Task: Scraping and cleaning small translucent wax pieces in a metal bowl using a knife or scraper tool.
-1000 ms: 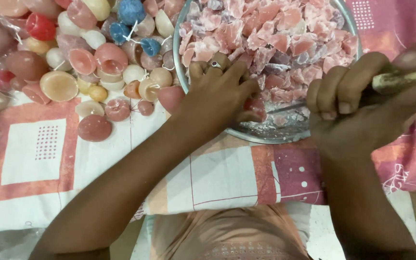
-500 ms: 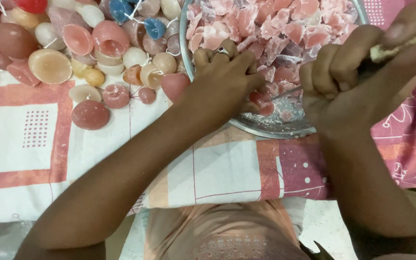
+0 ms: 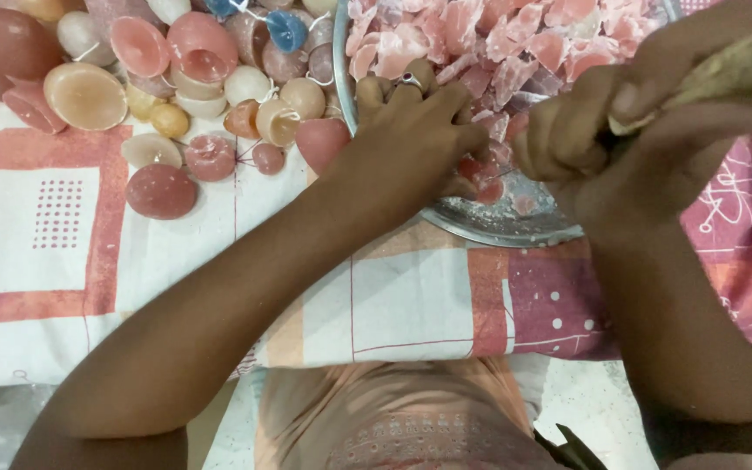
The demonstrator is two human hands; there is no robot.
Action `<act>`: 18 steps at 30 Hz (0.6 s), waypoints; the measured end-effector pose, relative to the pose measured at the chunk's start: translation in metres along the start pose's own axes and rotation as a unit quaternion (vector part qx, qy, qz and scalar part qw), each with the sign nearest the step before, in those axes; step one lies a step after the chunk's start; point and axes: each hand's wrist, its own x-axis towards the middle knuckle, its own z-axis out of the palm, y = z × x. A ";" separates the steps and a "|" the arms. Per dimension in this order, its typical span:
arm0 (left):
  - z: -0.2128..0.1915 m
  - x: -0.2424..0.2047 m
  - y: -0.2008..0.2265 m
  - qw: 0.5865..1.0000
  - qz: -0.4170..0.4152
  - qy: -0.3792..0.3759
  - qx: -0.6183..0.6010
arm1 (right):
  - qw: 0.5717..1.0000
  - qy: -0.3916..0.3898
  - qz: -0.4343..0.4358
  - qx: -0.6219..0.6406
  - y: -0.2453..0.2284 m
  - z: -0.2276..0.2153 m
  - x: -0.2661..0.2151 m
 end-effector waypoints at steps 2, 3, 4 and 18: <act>0.004 -0.001 -0.004 0.999 0.020 0.037 0.022 | 1.000 -0.016 0.003 -0.009 -0.004 0.012 0.006; 0.006 -0.002 -0.005 0.995 0.041 0.075 0.045 | 0.999 -0.031 0.005 -0.017 -0.007 0.017 0.010; -0.006 0.002 -0.013 0.995 0.040 0.076 0.046 | 0.999 -0.033 0.004 -0.017 -0.007 0.019 0.010; -0.034 0.015 -0.014 0.932 0.034 0.108 -0.343 | 0.992 0.079 0.013 -0.093 0.029 0.009 -0.003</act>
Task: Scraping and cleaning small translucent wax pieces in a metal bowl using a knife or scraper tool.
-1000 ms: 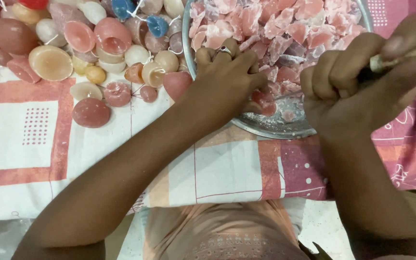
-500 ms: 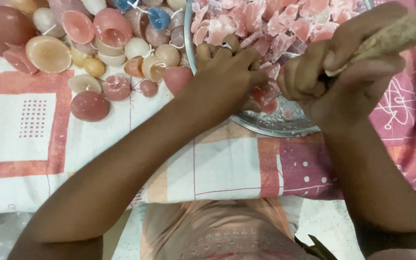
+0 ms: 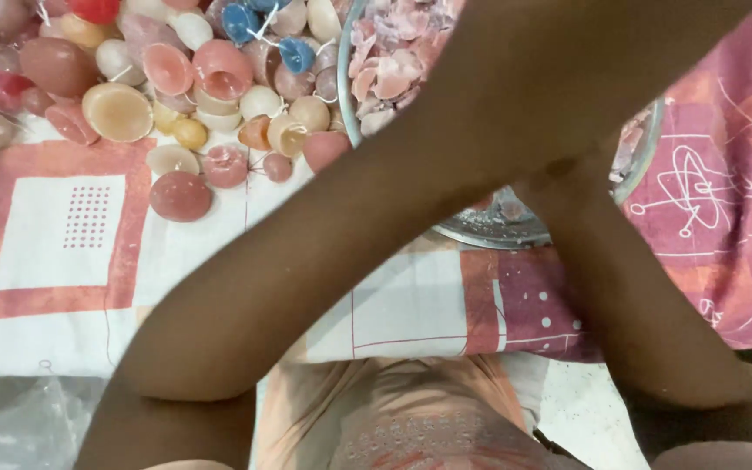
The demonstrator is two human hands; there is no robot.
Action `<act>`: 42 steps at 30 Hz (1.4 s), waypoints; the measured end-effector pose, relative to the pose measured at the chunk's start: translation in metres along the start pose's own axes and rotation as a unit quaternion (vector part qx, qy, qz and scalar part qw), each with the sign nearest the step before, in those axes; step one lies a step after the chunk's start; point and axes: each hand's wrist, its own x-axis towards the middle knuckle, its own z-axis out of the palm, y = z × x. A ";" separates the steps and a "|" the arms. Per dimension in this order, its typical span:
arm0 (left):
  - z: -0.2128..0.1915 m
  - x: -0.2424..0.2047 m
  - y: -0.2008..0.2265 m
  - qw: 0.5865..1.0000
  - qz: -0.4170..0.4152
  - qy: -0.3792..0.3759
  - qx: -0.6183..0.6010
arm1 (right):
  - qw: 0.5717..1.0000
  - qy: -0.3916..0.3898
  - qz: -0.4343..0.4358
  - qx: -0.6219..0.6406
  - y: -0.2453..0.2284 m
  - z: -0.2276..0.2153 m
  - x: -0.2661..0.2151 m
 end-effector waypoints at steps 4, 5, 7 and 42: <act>0.011 -0.003 -0.006 0.996 -0.004 0.039 -0.077 | 0.999 -0.003 0.010 -0.037 -0.003 0.000 -0.001; 0.013 -0.004 -0.008 0.994 -0.005 0.050 -0.093 | 0.999 -0.006 0.011 -0.045 -0.003 0.001 0.002; 0.017 -0.004 -0.009 0.989 -0.005 0.071 -0.128 | 0.998 -0.010 0.013 -0.062 -0.006 0.002 0.002; 0.068 0.026 -0.006 0.962 0.099 -0.163 0.196 | 0.978 0.174 -0.103 0.050 -0.023 -0.201 -0.065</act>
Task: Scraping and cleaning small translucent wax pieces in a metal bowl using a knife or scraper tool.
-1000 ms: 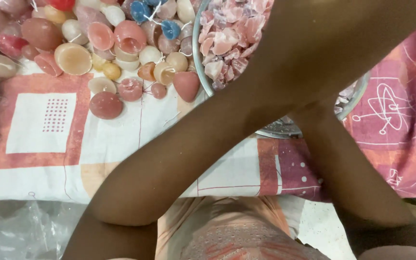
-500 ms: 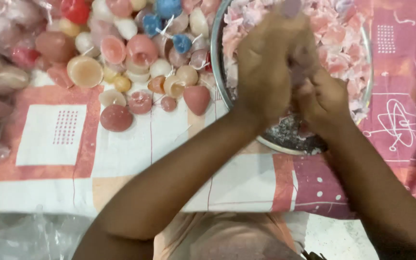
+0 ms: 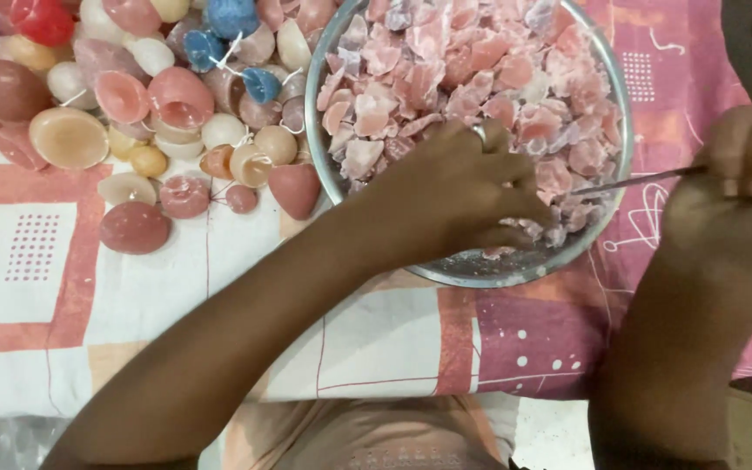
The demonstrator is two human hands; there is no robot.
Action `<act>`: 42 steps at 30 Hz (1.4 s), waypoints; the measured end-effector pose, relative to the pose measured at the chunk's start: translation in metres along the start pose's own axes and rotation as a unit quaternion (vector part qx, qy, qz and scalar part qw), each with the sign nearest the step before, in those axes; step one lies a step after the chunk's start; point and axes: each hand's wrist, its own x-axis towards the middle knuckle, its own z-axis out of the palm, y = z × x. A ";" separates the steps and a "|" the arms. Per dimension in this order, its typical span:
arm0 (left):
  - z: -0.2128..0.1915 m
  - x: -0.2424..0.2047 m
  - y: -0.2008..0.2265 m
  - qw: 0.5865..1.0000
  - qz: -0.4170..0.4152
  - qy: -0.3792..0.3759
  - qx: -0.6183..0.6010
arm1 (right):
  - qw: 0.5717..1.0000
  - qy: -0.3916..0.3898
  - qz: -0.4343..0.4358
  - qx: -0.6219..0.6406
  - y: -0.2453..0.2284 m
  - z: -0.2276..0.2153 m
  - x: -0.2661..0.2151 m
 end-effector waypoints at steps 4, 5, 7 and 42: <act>0.009 -0.008 0.007 0.996 0.040 0.021 0.083 | 0.999 0.049 0.003 0.002 -0.015 0.011 -0.003; 0.008 -0.010 0.008 0.995 0.019 0.003 0.101 | 0.998 0.065 0.006 0.004 -0.017 0.015 -0.004; 0.009 -0.013 0.008 0.993 -0.003 -0.016 0.120 | 0.995 0.097 0.015 0.011 -0.019 0.023 -0.008; -0.039 -0.045 -0.015 0.991 -0.060 -0.044 0.109 | 0.994 0.091 -0.003 0.056 -0.046 -0.009 -0.038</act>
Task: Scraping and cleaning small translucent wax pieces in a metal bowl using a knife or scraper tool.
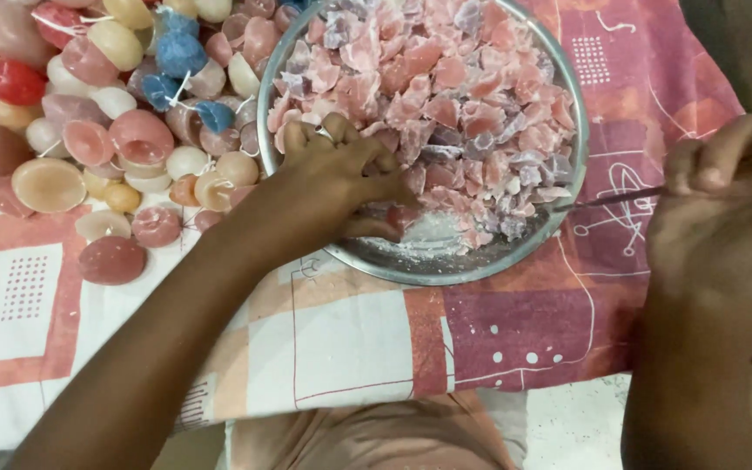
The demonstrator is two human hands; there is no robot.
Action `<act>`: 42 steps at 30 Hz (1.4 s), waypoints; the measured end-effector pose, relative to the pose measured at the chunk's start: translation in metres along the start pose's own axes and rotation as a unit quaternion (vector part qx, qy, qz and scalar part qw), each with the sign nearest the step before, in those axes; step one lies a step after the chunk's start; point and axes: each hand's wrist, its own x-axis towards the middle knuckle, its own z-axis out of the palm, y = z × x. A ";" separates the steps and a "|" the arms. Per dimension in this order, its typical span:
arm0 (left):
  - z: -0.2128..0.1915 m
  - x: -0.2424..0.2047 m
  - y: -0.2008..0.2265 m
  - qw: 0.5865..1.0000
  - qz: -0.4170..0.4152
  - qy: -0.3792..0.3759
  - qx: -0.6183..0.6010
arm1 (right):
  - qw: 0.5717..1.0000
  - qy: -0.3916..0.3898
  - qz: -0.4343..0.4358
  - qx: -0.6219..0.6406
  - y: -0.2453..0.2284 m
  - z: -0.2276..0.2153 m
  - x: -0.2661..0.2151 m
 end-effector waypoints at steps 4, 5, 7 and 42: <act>-0.004 -0.003 0.004 1.000 -0.023 0.002 0.011 | 0.997 -0.061 0.036 -0.020 0.017 0.092 -0.021; -0.002 -0.003 0.003 0.999 -0.024 0.006 0.023 | 0.996 -0.077 0.044 -0.025 0.020 0.105 -0.028; 0.000 -0.005 0.003 0.999 -0.028 0.011 0.037 | 0.994 -0.096 0.054 -0.028 0.025 0.131 -0.031; 0.017 -0.011 0.014 0.992 -0.094 0.051 0.065 | 0.894 -0.273 0.017 -0.355 0.034 0.233 -0.025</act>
